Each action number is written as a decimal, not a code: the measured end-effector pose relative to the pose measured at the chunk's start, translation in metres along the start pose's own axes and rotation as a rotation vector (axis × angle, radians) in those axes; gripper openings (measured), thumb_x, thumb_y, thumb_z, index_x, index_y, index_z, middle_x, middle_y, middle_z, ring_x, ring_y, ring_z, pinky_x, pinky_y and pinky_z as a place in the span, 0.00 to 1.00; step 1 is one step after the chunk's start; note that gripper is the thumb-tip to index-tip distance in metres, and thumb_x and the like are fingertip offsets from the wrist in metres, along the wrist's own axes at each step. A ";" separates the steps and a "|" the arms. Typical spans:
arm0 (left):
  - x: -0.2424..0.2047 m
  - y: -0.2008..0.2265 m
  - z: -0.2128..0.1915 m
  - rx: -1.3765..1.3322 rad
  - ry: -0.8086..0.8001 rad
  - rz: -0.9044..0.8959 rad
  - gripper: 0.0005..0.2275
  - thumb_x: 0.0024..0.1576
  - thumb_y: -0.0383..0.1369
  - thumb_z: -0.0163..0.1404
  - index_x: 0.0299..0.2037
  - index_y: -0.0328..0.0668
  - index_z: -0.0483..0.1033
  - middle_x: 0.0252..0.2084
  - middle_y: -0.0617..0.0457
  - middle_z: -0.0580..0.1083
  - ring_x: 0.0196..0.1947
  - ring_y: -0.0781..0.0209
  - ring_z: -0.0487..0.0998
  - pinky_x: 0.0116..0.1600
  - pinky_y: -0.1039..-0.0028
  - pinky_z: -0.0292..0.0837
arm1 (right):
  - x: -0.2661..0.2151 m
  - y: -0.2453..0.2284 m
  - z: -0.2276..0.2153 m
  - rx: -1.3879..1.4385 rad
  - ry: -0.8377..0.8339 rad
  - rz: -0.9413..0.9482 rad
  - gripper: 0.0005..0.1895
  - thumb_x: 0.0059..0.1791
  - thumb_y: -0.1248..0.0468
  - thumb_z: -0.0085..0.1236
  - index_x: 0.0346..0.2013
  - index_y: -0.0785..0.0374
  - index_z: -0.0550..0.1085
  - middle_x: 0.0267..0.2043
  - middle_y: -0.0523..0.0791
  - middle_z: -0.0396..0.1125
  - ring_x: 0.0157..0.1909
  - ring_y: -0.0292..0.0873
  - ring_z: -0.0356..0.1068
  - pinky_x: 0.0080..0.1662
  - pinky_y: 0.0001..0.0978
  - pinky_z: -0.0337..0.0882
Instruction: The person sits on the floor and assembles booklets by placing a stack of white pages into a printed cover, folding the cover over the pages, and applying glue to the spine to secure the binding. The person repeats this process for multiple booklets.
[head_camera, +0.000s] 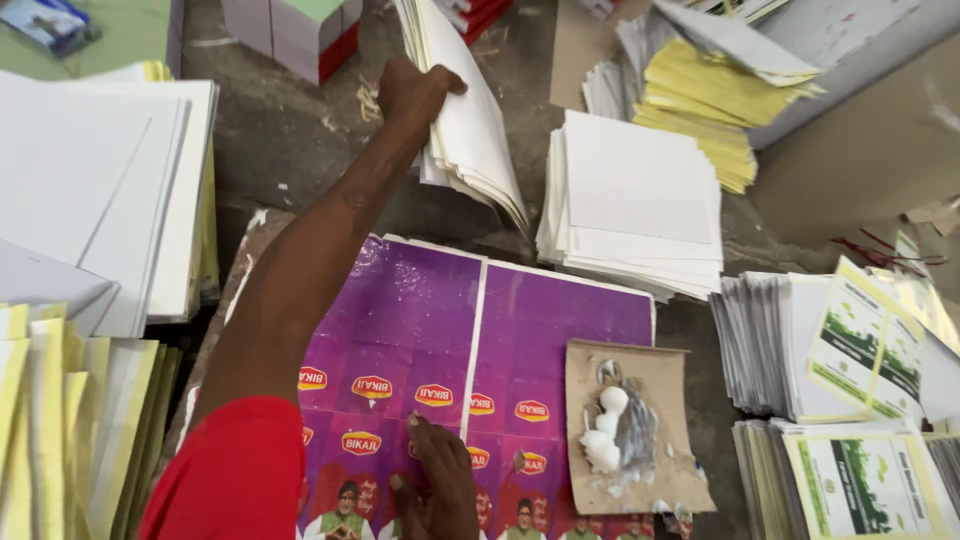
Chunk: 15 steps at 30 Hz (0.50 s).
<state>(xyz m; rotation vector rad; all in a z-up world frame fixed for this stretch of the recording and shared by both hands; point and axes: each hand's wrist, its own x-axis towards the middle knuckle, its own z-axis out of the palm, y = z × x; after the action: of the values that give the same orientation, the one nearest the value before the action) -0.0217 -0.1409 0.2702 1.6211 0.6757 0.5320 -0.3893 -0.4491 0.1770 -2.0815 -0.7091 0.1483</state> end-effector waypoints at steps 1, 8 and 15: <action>-0.010 0.022 -0.004 0.016 0.046 0.064 0.20 0.38 0.34 0.65 0.34 0.24 0.77 0.32 0.39 0.79 0.29 0.49 0.82 0.39 0.61 0.77 | 0.001 -0.005 -0.002 0.018 0.005 -0.009 0.35 0.45 0.68 0.61 0.68 0.65 0.66 0.67 0.56 0.66 0.69 0.58 0.62 0.65 0.51 0.64; -0.118 0.128 -0.109 -0.293 -0.060 0.119 0.20 0.46 0.27 0.60 0.48 0.22 0.74 0.43 0.35 0.79 0.42 0.48 0.84 0.50 0.61 0.83 | -0.010 -0.024 -0.023 0.026 0.028 -0.046 0.38 0.47 0.66 0.61 0.71 0.63 0.60 0.69 0.56 0.60 0.70 0.61 0.59 0.68 0.52 0.58; -0.356 0.110 -0.250 -0.652 -0.172 -0.054 0.28 0.53 0.31 0.57 0.64 0.25 0.65 0.52 0.38 0.75 0.48 0.47 0.80 0.51 0.62 0.78 | -0.028 -0.036 -0.049 0.530 -0.032 0.237 0.37 0.47 0.63 0.55 0.71 0.59 0.58 0.73 0.53 0.55 0.65 0.56 0.63 0.62 0.47 0.69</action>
<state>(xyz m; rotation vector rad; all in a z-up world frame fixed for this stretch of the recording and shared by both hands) -0.4341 -0.2172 0.4288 1.0172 0.3602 0.4998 -0.4099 -0.4842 0.2294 -1.6451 -0.3831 0.4524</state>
